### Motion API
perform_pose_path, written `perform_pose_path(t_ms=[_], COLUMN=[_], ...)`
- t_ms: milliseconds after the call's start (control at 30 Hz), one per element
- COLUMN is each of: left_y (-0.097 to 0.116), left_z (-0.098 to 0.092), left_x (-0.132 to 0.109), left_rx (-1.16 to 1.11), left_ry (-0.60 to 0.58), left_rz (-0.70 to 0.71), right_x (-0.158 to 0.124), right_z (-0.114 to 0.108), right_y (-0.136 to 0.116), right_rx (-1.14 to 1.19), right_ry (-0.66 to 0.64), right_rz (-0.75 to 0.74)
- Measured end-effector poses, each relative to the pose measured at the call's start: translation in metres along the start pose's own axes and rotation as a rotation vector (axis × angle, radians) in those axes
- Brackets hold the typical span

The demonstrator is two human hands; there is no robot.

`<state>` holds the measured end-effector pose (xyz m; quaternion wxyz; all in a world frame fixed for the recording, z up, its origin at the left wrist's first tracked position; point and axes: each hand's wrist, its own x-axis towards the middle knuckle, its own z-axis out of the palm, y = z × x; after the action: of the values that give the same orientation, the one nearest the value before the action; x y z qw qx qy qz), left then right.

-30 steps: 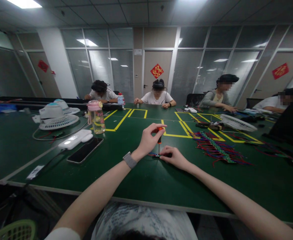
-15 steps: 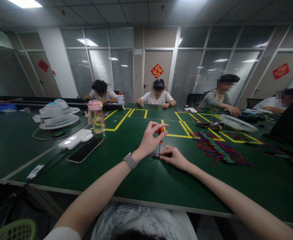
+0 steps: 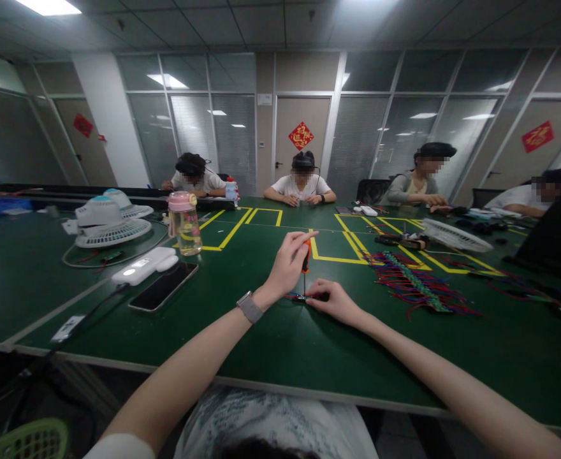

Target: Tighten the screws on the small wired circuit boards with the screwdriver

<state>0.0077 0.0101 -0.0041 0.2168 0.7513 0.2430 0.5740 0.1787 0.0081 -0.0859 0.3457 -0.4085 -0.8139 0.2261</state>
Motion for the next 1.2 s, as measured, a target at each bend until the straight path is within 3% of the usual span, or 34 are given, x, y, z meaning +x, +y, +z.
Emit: perform_pose_path(t_ms=[133, 333, 567, 767, 1000, 1200], left_y=[-0.001, 0.0055, -0.0023, -0.0017, -0.0021, -0.0016], left_z=[0.0026, -0.0015, 0.0035, -0.0007, 0.002, -0.0001], left_x=[0.0006, 0.0007, -0.0006, -0.0008, -0.0017, -0.0003], left_rx=[-0.154, 0.075, -0.122, 0.086, -0.107, -0.006], left_ry=[-0.061, 0.011, -0.057, 0.075, -0.072, -0.004], left_rz=[-0.062, 0.017, -0.022, 0.031, 0.01, 0.01], right_x=[-0.0003, -0.0006, -0.0004, -0.0002, -0.0003, -0.0001], right_z=[-0.0004, -0.0003, -0.0003, -0.0001, -0.0009, -0.0007], right_y=[0.0, 0.001, -0.0009, -0.001, -0.0029, -0.0019], right_rx=[0.009, 0.01, 0.007, 0.003, 0.014, 0.008], right_ry=[-0.006, -0.001, -0.004, -0.003, -0.011, -0.007], right_rz=[0.006, 0.001, 0.009, 0.008, 0.013, 0.019])
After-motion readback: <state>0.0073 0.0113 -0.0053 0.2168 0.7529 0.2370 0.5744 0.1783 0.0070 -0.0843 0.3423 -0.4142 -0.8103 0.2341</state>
